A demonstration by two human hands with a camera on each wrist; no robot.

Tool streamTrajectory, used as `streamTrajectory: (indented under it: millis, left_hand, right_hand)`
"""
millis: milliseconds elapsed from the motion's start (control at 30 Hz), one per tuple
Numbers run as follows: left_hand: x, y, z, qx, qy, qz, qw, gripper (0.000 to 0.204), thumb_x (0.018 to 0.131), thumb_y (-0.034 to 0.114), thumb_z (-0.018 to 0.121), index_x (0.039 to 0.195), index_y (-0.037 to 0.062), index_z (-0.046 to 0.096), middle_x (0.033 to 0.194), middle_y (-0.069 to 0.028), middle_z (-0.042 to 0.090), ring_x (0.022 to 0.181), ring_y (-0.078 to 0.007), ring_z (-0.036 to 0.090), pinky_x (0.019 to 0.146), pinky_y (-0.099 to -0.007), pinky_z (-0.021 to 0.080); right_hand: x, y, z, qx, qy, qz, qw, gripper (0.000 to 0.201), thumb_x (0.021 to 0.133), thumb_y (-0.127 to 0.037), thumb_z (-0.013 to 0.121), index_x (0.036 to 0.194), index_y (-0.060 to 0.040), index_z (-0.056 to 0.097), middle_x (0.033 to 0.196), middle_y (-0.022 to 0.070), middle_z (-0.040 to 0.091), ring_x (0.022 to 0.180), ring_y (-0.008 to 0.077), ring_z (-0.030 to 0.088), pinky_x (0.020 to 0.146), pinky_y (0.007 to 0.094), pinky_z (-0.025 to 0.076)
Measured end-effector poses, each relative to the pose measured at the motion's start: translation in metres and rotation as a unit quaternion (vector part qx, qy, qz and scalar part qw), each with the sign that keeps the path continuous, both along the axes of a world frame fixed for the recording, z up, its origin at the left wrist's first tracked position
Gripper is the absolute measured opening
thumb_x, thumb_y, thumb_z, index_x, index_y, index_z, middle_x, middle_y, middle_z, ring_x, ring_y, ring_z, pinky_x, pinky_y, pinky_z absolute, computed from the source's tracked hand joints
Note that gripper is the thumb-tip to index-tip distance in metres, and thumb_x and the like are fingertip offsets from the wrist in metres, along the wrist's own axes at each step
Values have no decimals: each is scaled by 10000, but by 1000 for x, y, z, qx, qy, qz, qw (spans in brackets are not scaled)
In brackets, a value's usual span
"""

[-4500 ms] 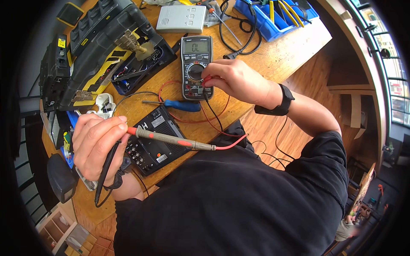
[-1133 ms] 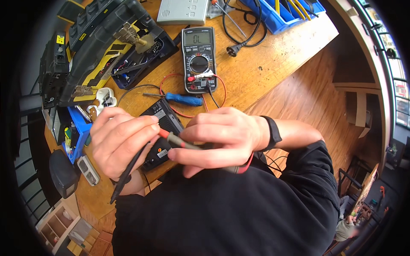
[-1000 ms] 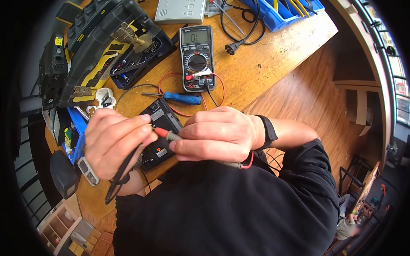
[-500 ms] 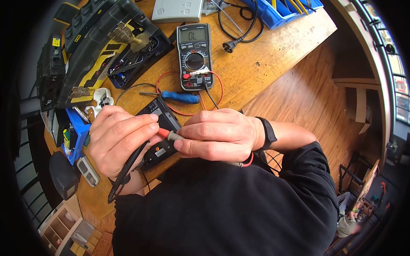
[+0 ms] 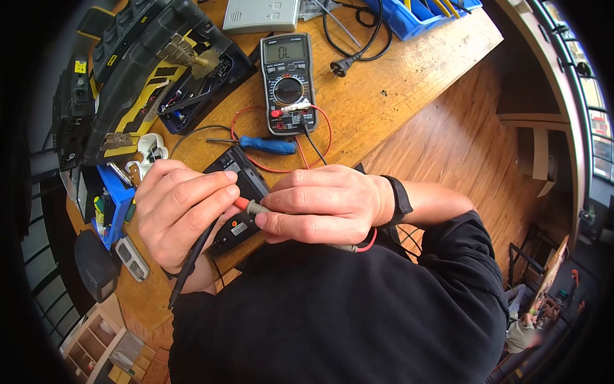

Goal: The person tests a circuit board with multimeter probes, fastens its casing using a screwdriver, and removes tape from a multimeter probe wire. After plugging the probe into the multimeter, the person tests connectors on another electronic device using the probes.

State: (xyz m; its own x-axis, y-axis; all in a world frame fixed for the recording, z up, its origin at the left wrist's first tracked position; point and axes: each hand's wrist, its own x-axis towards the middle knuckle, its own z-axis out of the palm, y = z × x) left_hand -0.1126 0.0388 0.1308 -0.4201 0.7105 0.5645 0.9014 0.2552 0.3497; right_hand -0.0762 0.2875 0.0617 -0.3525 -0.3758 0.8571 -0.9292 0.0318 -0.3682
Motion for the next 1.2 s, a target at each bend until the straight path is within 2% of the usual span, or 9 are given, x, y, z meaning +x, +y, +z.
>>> streamTrajectory:
  millis: [167, 267, 333, 367, 433, 533, 767, 1000, 1200]
  left_hand:
    - [1, -4, 3, -17, 0, -17, 1000, 250, 817, 117, 880, 1014, -1, 781, 988, -122, 796, 755, -223, 737, 662, -347, 499]
    - [-3, -9, 7, -20, 15, -25, 999, 253, 837, 121, 881, 1027, -9, 776, 985, -129, 795, 746, -220, 736, 661, -343, 497]
    - [-4, -10, 7, -17, 25, -25, 999, 256, 846, 124, 881, 1033, -14, 773, 984, -134, 795, 741, -218, 736, 660, -341, 497]
    - [-3, -9, 7, -13, 27, -20, 999, 252, 850, 126, 880, 1031, -14, 774, 982, -138, 795, 739, -217, 736, 658, -339, 496]
    - [-2, -9, 7, -9, 28, -15, 999, 249, 853, 128, 879, 1029, -14, 775, 980, -142, 795, 736, -217, 737, 657, -337, 495]
    - [-2, -9, 6, -14, 25, -15, 999, 244, 854, 128, 877, 1026, -13, 777, 981, -140, 797, 737, -216, 737, 661, -338, 495]
    - [-3, -11, 9, -18, 24, -10, 1000, 244, 852, 131, 880, 1025, -8, 779, 985, -139, 799, 737, -214, 737, 670, -336, 494]
    - [-1, -11, 9, -14, 23, -6, 1000, 243, 851, 125, 881, 1020, -12, 774, 982, -144, 796, 732, -215, 733, 662, -334, 486]
    - [-1, -9, 7, -11, 29, -12, 999, 255, 836, 123, 890, 1008, -22, 769, 979, -154, 794, 720, -217, 731, 655, -338, 486]
  right_hand:
    - [2, 3, -4, -3, -16, 23, 1000, 290, 870, -14, 875, 1102, 91, 738, 982, 181, 722, 808, 258, 734, 670, 338, 613]
    - [4, 16, -16, 39, -67, -84, 993, 444, 824, -113, 915, 1175, 66, 710, 1006, 161, 728, 796, 279, 727, 658, 368, 604]
    - [6, 30, -15, 149, -141, -215, 955, 495, 816, -158, 962, 1182, 30, 687, 972, 126, 737, 795, 251, 719, 656, 366, 580]
    - [4, 31, -18, 149, -141, -214, 955, 495, 816, -158, 962, 1182, 30, 687, 972, 126, 737, 795, 251, 719, 656, 366, 580]
    - [0, 33, -31, 198, -300, -302, 883, 422, 853, -181, 934, 1147, -9, 684, 889, 87, 697, 734, 232, 684, 638, 367, 555]
    - [-3, 26, -40, 233, -308, -325, 863, 388, 879, -223, 913, 1122, -32, 679, 843, 81, 667, 721, 242, 687, 653, 371, 557]
    - [-11, 34, -39, 262, -294, -356, 848, 183, 927, -93, 816, 1081, -47, 729, 918, 108, 713, 761, 282, 731, 677, 398, 570]
    - [-21, 60, -41, 272, -300, -399, 823, 135, 937, -76, 794, 1066, -61, 757, 945, 102, 725, 808, 275, 744, 714, 387, 581]
    - [-23, 57, -39, 280, -270, -396, 832, 134, 936, -95, 805, 1057, -56, 763, 941, 102, 724, 821, 292, 742, 729, 393, 580]
